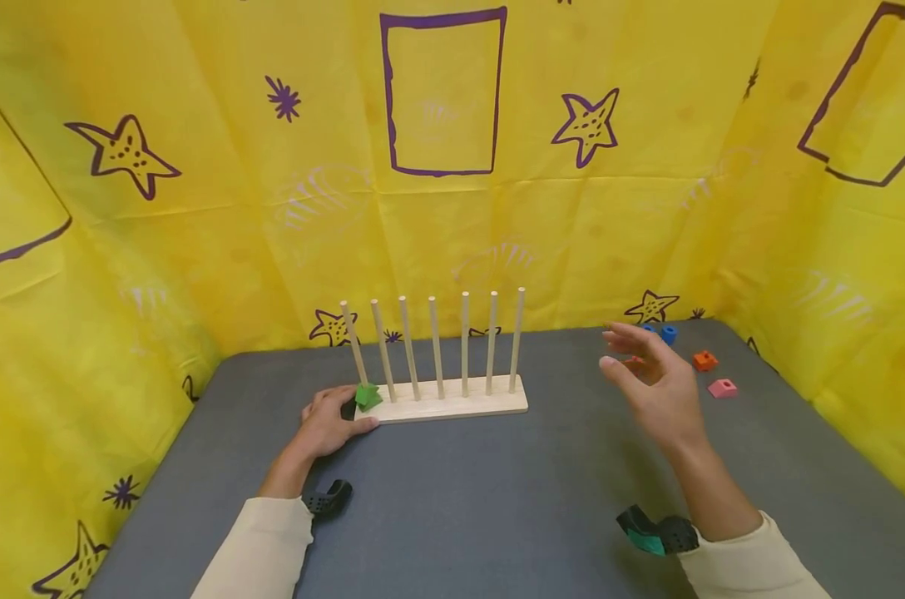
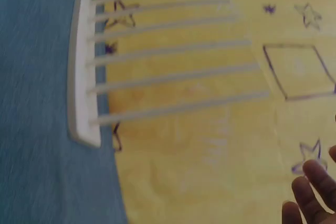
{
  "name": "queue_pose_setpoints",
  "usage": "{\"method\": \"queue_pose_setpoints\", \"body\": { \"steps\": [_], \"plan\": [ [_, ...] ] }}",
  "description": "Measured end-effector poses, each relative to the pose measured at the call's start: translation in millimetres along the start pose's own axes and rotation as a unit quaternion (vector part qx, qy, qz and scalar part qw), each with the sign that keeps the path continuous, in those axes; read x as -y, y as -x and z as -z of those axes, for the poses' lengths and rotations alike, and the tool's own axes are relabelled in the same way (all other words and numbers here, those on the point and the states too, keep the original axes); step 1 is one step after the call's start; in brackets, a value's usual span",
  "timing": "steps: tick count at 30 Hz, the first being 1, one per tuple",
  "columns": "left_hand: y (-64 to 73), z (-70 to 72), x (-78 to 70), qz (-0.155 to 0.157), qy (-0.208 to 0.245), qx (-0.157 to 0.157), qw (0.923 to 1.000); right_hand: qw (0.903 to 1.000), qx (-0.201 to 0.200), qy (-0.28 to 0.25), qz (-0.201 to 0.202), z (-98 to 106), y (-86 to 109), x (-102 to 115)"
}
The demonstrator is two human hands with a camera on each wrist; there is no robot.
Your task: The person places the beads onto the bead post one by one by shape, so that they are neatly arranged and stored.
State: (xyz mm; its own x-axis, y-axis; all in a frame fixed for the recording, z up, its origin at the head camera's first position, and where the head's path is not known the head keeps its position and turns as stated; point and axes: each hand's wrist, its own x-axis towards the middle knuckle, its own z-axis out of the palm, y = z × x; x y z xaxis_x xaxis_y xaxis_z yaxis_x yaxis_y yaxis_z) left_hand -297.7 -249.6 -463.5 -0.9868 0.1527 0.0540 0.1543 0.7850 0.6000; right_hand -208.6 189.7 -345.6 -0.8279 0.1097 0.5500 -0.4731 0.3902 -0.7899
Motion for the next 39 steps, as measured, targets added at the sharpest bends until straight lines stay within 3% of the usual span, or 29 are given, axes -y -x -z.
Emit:
{"method": "queue_pose_setpoints", "body": {
  "steps": [9,18,25,31,39],
  "plan": [
    [-0.3,-0.8,-0.2,-0.001,0.000,-0.005,1.0000,0.9934,-0.075,0.055,-0.068,38.2,10.2,-43.8],
    [-0.3,-0.1,0.3,0.006,-0.001,-0.002,1.0000,0.9845,-0.085,0.085,-0.128,52.3,21.7,-83.0],
    [-1.7,-0.9,0.7,0.005,-0.002,0.000,1.0000,0.9776,-0.061,0.103,-0.173,58.7,31.1,-102.8],
    [-2.8,-1.3,0.2,0.009,-0.002,0.002,1.0000,0.9728,-0.040,0.124,-0.192,62.8,35.5,-118.0],
    [-3.3,-1.7,1.5,0.006,-0.011,0.002,0.9999,0.9635,0.020,0.173,-0.203,66.2,42.8,-137.2]
  ]
}}
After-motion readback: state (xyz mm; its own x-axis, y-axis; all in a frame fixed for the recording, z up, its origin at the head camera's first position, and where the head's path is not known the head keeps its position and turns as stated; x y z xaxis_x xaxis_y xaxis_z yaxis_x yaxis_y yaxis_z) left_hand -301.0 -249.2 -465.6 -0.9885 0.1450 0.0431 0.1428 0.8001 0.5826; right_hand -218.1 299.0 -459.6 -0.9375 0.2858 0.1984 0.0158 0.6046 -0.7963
